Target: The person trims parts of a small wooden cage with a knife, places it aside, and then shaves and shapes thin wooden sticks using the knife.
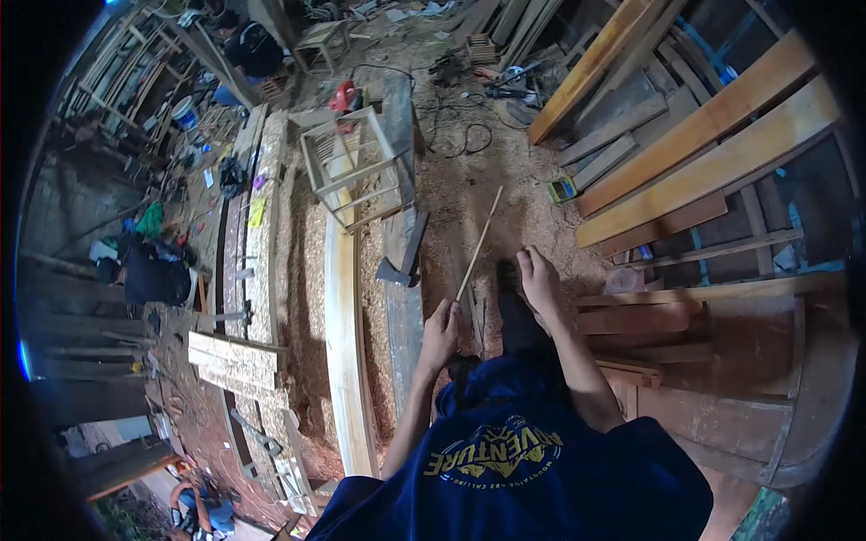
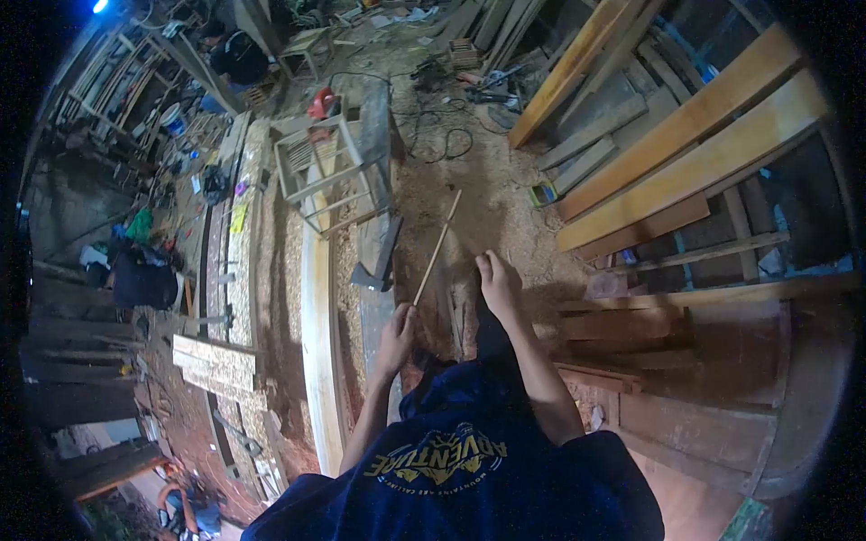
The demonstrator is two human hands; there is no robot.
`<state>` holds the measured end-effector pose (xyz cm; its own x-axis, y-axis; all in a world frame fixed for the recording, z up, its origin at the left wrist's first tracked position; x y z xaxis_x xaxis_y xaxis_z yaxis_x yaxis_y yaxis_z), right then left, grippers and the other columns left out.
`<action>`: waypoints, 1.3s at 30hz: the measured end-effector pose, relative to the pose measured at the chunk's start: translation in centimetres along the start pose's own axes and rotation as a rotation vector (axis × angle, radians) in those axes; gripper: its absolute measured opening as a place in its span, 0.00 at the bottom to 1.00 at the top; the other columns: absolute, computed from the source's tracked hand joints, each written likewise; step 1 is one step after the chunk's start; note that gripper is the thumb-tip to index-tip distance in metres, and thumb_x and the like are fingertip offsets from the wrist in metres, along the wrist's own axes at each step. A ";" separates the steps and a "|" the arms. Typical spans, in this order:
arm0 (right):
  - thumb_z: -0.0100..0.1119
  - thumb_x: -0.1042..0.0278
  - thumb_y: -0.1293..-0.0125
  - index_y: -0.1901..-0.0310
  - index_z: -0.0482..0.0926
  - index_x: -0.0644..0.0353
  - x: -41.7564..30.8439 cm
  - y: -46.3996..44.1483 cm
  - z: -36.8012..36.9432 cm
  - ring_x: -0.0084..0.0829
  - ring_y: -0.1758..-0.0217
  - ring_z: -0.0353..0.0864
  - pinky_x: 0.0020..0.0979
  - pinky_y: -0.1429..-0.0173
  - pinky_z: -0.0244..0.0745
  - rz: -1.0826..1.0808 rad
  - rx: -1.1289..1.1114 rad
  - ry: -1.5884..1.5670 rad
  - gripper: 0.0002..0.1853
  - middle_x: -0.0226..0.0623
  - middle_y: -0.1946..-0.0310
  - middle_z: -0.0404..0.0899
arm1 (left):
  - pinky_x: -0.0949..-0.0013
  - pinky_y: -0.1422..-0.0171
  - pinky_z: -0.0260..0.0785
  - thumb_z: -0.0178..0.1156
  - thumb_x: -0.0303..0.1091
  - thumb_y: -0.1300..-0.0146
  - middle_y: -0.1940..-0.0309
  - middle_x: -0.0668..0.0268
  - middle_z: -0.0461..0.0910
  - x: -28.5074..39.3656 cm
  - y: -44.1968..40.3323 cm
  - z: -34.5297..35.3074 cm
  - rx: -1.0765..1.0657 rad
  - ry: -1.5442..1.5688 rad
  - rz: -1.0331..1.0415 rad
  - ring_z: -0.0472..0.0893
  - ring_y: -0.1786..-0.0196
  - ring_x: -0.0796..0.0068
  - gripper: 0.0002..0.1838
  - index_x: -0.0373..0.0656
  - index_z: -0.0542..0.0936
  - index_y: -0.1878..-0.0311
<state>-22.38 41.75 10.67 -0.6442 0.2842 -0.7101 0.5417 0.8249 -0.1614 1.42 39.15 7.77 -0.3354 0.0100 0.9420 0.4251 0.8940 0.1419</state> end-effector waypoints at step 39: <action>0.52 0.54 0.26 0.60 0.77 0.66 22.4 -50.9 10.8 0.38 0.68 0.79 0.37 0.60 0.72 0.059 -0.457 -0.079 0.19 0.48 0.72 0.79 | 0.68 0.58 0.74 0.63 0.34 0.39 0.68 0.56 0.86 -6.6 -61.6 -3.8 0.561 -0.103 -0.304 0.85 0.64 0.74 0.16 0.38 0.84 0.50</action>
<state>-58.57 0.86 -4.45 -0.5668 0.3135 -0.7618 0.2717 0.9442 0.1864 -19.38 -17.67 -6.06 -0.4622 -0.2624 0.8471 -0.1963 0.9618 0.1908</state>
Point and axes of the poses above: each hand's wrist, its own y-axis away from the middle knuckle, its own z-axis out of the palm, x = y × z, the point moved 9 cm from there along -y, towards the middle knuckle
